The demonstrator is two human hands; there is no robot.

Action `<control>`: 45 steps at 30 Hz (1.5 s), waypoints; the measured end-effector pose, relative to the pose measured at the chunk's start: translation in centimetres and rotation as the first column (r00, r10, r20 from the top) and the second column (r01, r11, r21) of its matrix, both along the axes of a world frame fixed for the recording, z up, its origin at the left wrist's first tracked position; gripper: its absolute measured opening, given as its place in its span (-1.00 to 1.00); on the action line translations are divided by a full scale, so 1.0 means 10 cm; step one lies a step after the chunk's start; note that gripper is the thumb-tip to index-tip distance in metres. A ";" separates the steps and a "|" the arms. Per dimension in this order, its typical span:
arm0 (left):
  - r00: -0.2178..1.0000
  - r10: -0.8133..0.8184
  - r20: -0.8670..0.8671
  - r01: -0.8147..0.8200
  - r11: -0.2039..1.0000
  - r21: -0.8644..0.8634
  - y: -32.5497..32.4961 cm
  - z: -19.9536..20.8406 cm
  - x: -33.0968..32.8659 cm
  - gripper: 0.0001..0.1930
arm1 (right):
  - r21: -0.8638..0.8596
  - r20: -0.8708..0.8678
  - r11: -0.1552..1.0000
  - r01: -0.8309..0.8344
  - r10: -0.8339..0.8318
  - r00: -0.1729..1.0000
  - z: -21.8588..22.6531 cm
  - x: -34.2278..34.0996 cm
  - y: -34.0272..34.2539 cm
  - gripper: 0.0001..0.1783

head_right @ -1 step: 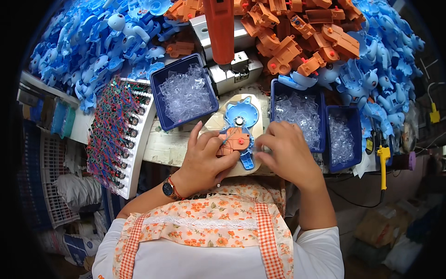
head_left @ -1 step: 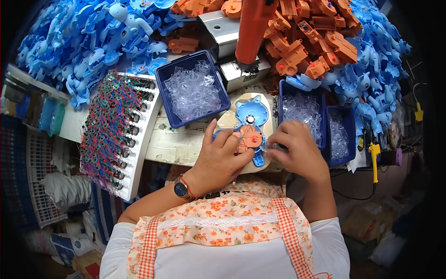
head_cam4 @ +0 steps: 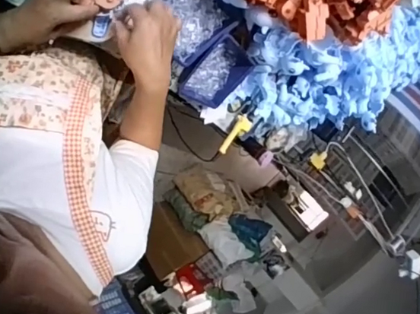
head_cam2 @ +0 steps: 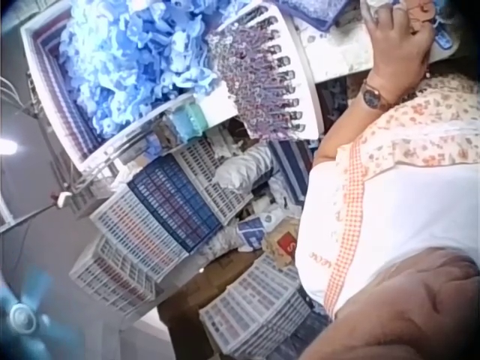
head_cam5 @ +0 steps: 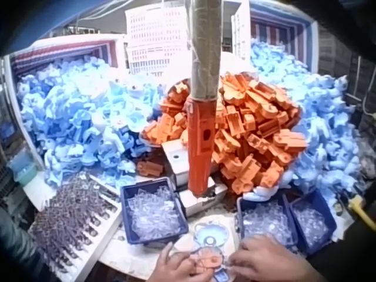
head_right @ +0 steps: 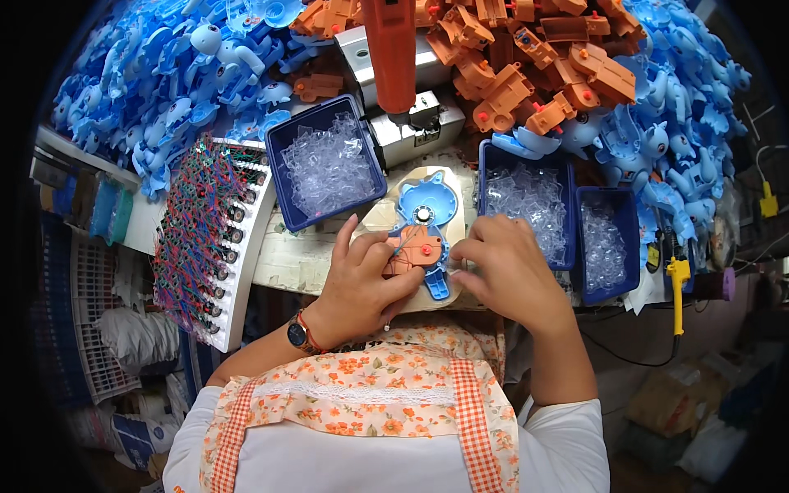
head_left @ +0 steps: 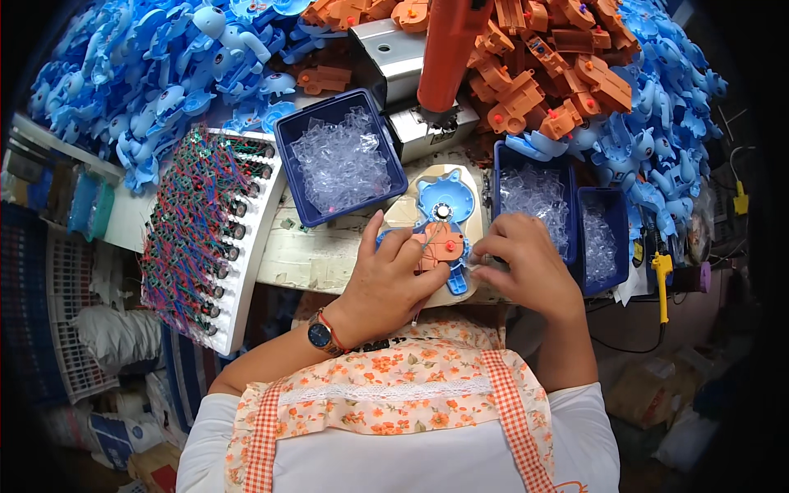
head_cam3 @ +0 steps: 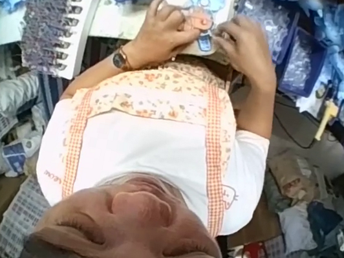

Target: Assembling blue toy ponies by attaching orange components using a handheld tool.

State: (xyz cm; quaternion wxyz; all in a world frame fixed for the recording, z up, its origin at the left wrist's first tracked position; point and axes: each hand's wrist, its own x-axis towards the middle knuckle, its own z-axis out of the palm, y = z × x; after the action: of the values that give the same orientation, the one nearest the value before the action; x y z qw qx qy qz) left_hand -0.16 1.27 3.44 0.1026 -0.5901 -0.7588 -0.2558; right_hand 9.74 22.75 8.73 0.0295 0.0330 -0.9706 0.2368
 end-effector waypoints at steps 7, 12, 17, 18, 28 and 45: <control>1.000 0.001 0.004 -0.001 1.000 0.022 0.01 -0.03 0.00 -0.80 | -0.004 0.076 1.000 -0.001 0.002 0.997 -0.01 -0.06 -0.03 -0.74; 1.000 0.007 -0.007 -0.007 0.999 0.032 0.00 -0.05 0.00 -0.81 | -0.085 0.016 0.995 0.056 -0.055 0.998 -0.05 0.03 -0.06 -0.81; 1.000 0.011 -0.008 -0.010 0.999 0.033 0.01 -0.07 0.00 -0.78 | -0.022 -0.043 0.996 0.082 -0.083 0.996 -0.06 0.08 -0.14 -0.84; 1.000 0.011 -0.011 -0.011 1.000 0.025 0.00 -0.07 0.00 -0.74 | -0.004 -0.075 0.996 0.085 -0.085 0.994 -0.06 0.09 -0.16 -0.85; 1.000 0.016 -0.015 -0.015 1.000 0.022 0.00 -0.04 0.02 -0.81 | -0.042 -0.229 0.989 0.139 -0.145 0.963 -0.19 0.11 -0.25 -0.84; 1.000 0.020 -0.016 -0.020 1.000 0.024 0.00 -0.04 0.01 -0.82 | 0.025 -0.384 0.975 0.220 -0.194 0.903 -0.35 0.06 -0.28 -0.84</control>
State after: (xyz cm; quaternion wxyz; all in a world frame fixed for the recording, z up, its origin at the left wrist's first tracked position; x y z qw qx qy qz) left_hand -0.08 1.30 3.01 0.1185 -0.5834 -0.7607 -0.2589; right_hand 10.30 19.99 5.26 0.2404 -0.0239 -0.9519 0.1884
